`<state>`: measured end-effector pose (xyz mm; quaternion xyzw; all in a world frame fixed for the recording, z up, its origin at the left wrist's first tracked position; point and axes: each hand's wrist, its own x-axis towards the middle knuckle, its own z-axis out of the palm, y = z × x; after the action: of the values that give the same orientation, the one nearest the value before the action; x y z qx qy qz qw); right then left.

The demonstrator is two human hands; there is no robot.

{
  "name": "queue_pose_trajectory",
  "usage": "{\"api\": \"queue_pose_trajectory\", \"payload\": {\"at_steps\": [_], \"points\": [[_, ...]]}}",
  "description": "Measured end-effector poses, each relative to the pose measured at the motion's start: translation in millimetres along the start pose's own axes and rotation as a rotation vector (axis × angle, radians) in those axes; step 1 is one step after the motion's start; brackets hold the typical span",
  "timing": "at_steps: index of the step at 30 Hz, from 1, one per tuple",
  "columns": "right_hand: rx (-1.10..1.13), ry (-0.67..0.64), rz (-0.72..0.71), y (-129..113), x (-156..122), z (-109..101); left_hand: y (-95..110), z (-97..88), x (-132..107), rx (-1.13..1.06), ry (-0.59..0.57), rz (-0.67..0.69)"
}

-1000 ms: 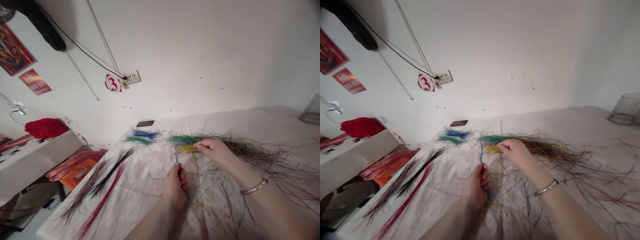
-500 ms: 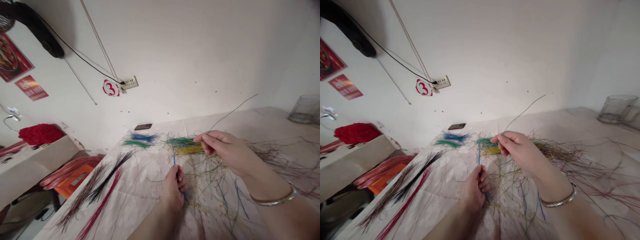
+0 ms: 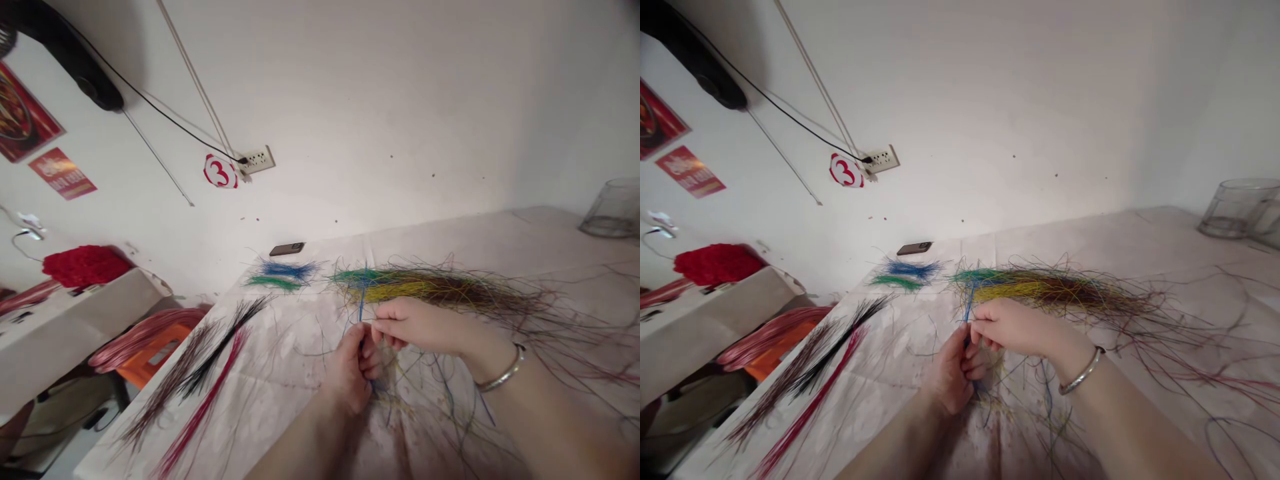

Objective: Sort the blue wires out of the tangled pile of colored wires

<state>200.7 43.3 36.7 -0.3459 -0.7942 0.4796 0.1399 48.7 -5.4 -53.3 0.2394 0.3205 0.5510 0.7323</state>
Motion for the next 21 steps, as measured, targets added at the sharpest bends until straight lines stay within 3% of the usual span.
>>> {"api": "queue_pose_trajectory", "payload": {"at_steps": [8,15,18,21], "points": [[-0.417,0.163,0.160,31.8,10.4,-8.3,3.3,4.2,-0.8,-0.035,0.141,0.015],[-0.561,0.282,0.227,42.5,16.2,-10.8,1.6,0.7,1.0,-0.044,0.119,0.021],[-0.533,0.297,0.177,40.2,17.5,-9.5,1.0,2.4,-0.5,-0.012,0.076,0.015],[-0.405,0.220,0.043,33.8,17.2,-4.6,-1.2,6.5,-4.3,0.082,0.029,0.057]]}}
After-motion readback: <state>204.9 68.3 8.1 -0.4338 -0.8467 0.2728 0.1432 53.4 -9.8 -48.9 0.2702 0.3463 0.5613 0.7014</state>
